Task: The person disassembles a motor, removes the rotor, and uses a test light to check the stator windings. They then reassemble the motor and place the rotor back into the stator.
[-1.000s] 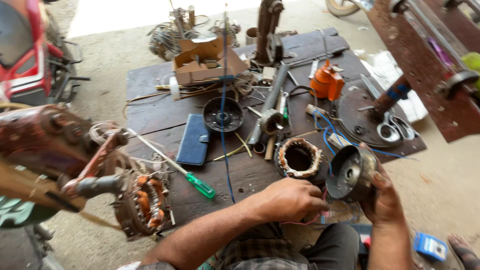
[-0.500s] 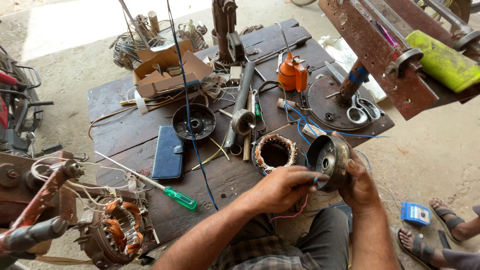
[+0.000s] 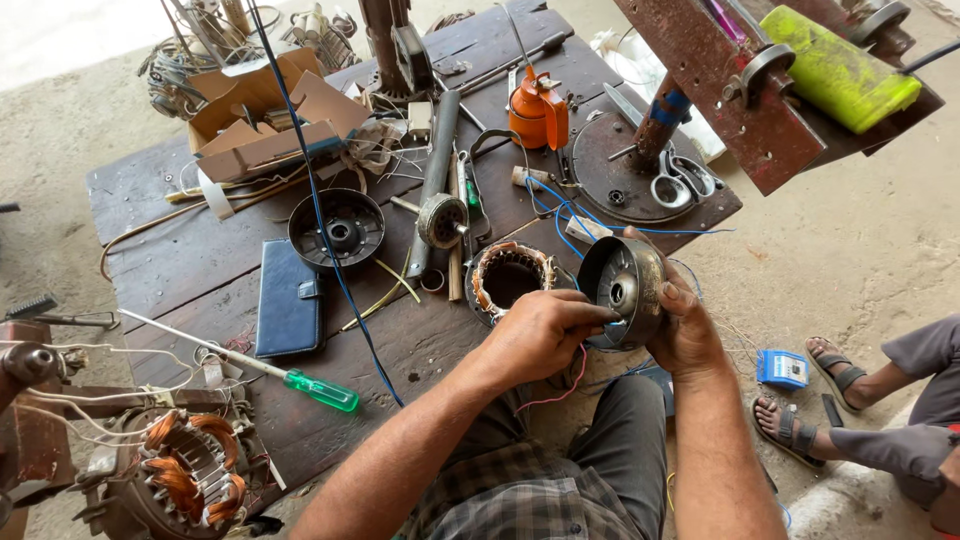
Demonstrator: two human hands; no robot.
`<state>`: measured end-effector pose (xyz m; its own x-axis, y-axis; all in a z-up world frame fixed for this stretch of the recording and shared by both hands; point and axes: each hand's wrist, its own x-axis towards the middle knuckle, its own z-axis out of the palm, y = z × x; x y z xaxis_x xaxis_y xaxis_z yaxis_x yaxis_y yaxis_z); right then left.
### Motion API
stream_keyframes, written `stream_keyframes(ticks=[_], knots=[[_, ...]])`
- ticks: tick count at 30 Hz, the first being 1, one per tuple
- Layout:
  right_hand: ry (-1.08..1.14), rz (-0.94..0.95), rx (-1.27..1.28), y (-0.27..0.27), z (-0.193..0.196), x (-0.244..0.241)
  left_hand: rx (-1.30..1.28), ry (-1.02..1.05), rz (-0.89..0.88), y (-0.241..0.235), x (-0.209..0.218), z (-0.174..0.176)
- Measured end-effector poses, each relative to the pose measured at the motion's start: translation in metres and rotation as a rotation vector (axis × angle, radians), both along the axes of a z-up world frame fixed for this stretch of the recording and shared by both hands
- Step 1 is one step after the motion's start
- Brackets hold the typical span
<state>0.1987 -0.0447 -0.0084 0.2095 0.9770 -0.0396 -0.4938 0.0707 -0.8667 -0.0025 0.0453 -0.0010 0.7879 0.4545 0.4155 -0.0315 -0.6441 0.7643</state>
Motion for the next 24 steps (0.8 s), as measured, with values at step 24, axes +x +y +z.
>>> stream_keyframes(ticks=[24], knots=[[-0.049,0.002,-0.083,0.007,0.009,-0.009,0.098,-0.071,-0.084,-0.001,-0.008,-0.001]])
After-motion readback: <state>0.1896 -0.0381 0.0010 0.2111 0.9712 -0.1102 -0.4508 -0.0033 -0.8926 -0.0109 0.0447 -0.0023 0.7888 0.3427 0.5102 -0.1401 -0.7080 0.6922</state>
